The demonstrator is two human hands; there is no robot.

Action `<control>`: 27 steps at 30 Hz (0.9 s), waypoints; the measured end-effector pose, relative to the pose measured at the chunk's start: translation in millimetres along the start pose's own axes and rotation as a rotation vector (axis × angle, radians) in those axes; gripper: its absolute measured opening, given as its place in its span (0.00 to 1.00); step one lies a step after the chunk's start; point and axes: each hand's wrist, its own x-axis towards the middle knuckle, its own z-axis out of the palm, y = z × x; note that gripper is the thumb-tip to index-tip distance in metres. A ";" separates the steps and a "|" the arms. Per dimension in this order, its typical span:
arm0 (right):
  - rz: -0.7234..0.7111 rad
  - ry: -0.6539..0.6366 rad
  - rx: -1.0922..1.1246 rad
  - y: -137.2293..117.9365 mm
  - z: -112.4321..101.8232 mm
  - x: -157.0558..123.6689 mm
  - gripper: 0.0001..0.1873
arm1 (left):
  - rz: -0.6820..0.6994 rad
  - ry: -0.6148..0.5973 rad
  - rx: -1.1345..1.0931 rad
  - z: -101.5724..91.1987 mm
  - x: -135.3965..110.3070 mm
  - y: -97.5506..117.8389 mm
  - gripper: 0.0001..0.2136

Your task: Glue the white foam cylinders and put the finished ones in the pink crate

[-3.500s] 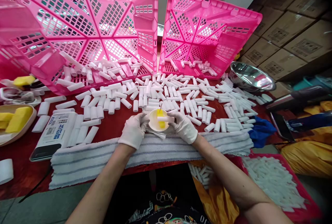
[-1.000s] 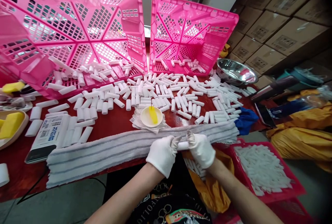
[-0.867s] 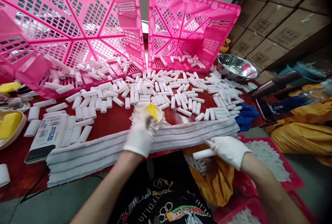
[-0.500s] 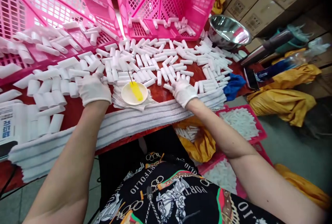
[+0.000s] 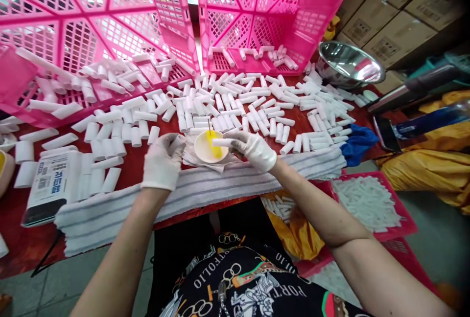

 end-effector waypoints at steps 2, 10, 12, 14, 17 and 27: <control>0.017 0.058 -0.094 7.3 6.6 18.6 0.23 | -0.004 -0.021 -0.098 10.0 -6.6 -2.0 0.19; -0.303 0.127 -0.435 41.9 6.1 24.5 0.13 | -0.021 -0.111 0.005 23.2 -4.5 -5.7 0.19; -0.350 0.121 -0.463 41.5 8.5 19.6 0.14 | -0.018 -0.119 -0.002 22.5 -3.9 -5.8 0.19; -0.288 0.125 -0.382 39.4 12.1 16.9 0.17 | -0.023 -0.123 0.003 22.1 -4.0 -5.3 0.19; -0.177 0.149 -0.307 39.3 16.5 15.6 0.17 | -0.029 -0.123 0.014 21.7 -4.7 -3.9 0.20; -0.250 0.098 -0.364 44.3 16.6 8.0 0.24 | -0.030 -0.113 0.035 22.8 -6.2 -2.8 0.19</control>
